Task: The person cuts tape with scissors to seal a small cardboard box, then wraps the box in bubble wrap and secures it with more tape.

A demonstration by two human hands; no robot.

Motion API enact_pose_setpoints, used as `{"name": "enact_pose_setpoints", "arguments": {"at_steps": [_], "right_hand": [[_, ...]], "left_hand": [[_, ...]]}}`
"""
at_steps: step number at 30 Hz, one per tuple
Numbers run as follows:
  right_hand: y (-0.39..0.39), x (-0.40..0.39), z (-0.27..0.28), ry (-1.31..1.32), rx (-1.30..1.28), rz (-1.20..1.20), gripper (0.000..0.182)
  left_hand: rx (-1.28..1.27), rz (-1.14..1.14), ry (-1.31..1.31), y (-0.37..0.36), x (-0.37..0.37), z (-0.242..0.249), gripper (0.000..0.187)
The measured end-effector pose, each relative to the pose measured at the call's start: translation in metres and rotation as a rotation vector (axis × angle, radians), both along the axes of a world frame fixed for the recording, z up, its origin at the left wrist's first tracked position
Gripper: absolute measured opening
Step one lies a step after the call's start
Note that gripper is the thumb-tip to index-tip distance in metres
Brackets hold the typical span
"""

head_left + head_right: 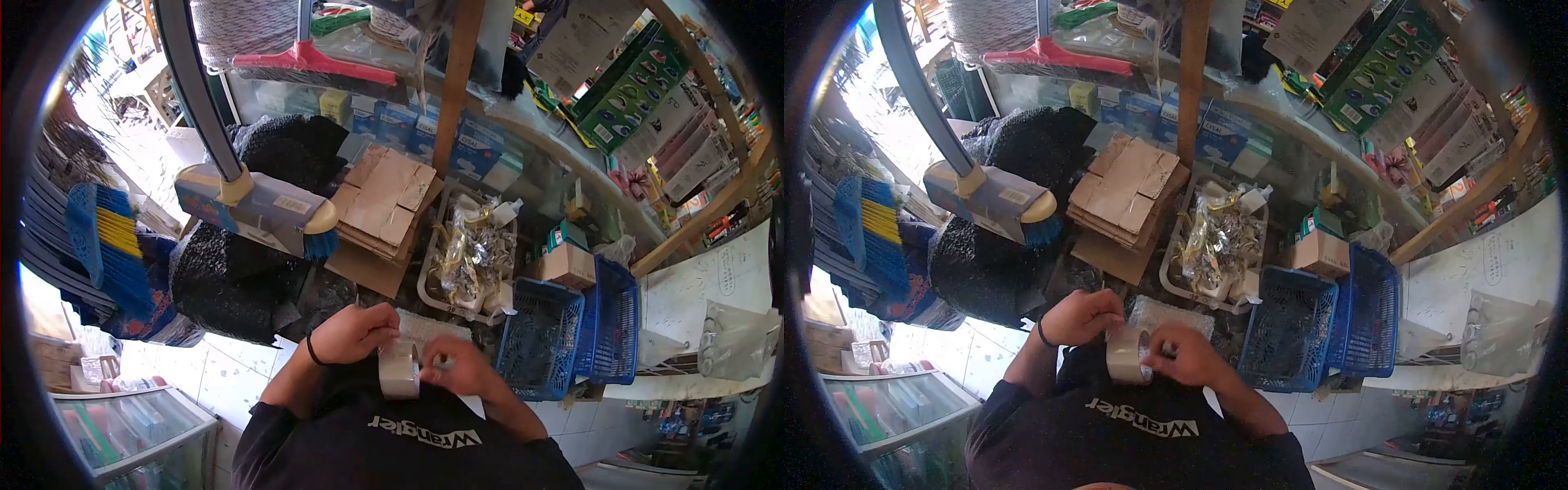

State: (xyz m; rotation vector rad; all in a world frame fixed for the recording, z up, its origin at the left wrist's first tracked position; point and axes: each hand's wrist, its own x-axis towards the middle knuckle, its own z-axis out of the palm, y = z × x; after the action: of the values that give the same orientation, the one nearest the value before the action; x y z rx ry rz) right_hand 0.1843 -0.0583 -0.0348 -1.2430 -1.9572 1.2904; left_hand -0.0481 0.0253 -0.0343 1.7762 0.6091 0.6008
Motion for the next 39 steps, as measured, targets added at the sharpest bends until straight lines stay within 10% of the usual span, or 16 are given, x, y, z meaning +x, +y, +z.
{"name": "enact_pose_setpoints", "arguments": {"at_steps": [39], "right_hand": [[0.013,-0.021,-0.004,0.603,-0.464,-0.308,0.017]], "left_hand": [[-0.011,-0.165,0.023,0.008,0.006,-0.004,0.023]]}}
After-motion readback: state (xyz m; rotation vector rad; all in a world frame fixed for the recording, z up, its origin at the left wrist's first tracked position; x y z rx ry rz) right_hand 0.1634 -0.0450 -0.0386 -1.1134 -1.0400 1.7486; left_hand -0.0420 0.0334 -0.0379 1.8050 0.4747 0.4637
